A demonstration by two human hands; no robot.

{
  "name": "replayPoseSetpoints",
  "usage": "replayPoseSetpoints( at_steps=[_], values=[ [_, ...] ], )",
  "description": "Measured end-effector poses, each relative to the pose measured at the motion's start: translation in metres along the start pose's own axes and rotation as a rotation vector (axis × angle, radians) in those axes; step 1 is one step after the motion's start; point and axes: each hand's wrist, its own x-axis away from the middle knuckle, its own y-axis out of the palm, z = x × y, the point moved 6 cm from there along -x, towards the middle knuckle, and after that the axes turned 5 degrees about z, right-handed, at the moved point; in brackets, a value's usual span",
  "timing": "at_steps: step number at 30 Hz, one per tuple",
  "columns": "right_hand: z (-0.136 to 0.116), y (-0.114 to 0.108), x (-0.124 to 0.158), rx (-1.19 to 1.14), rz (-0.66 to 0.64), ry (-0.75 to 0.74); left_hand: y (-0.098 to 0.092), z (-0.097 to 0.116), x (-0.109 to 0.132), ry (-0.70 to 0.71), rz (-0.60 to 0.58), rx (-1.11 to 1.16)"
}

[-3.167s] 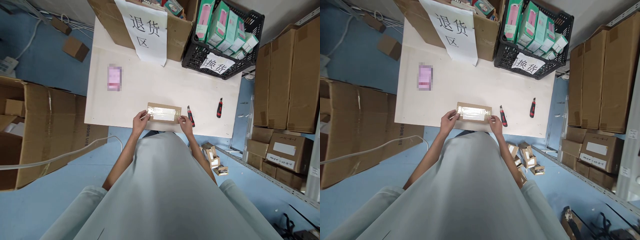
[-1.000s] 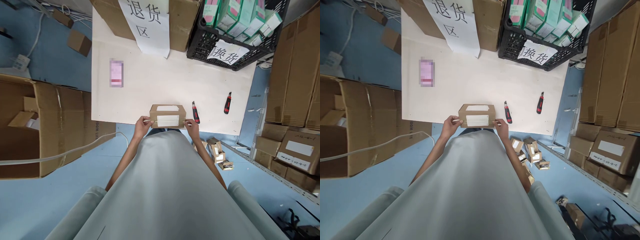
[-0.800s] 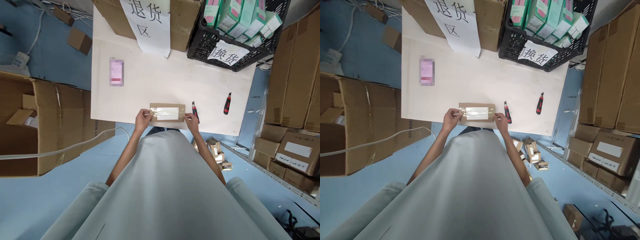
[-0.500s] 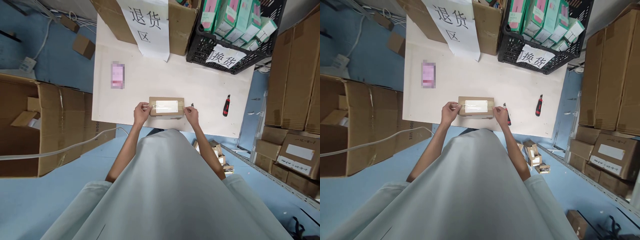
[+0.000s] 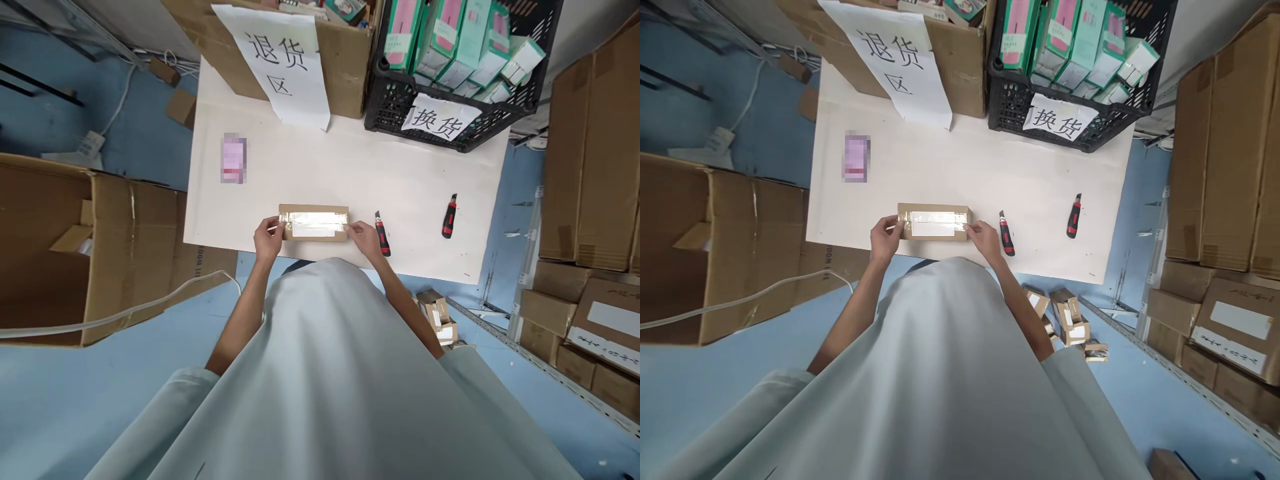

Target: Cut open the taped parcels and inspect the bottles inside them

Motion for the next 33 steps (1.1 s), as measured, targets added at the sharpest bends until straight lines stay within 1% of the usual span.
replayPoseSetpoints(
  at_steps=[1,2,4,6,7,9,11,14,17,19,22,26,29,31,33],
  values=[
    [0.008,-0.003,0.001,0.022,0.020,-0.006,0.001,-0.001,0.004,-0.003,0.011,0.007],
    [0.017,-0.008,0.003,0.064,0.066,-0.011,0.002,-0.003,0.007,-0.006,0.023,0.014],
    [0.036,-0.021,0.006,0.188,0.201,-0.013,0.003,-0.004,0.013,-0.008,0.047,0.028],
    [0.056,-0.034,0.011,0.299,0.315,0.021,0.004,-0.004,0.016,-0.002,0.052,0.047],
    [0.067,-0.040,0.013,0.340,0.344,0.057,0.004,-0.004,0.016,-0.002,0.045,0.055],
    [0.086,-0.047,0.019,0.403,0.350,0.148,0.004,-0.004,0.015,-0.014,0.016,0.064],
    [0.100,-0.051,0.025,0.440,0.329,0.225,0.004,-0.004,0.012,-0.032,-0.018,0.069],
    [0.105,-0.052,0.030,0.419,0.335,0.288,0.003,-0.002,0.001,-0.040,-0.059,0.083],
    [0.098,-0.049,0.032,0.340,0.369,0.334,0.004,0.001,-0.012,-0.028,-0.104,0.093],
    [0.086,-0.042,0.032,0.263,0.383,0.361,0.005,0.002,-0.019,-0.012,-0.146,0.107],
    [0.061,-0.026,0.033,0.124,0.383,0.362,0.006,0.002,-0.026,0.007,-0.217,0.141],
    [0.019,-0.004,0.034,-0.035,0.389,0.280,0.010,-0.004,-0.028,0.004,-0.323,0.211],
    [-0.009,0.009,0.035,-0.036,0.412,0.238,0.012,-0.010,-0.033,-0.009,-0.377,0.280],
    [-0.022,0.019,0.034,0.000,0.406,0.253,0.008,-0.014,-0.041,-0.006,-0.371,0.305],
    [-0.034,0.029,0.035,0.041,0.384,0.263,0.000,-0.017,-0.051,0.014,-0.344,0.311]
  ],
)
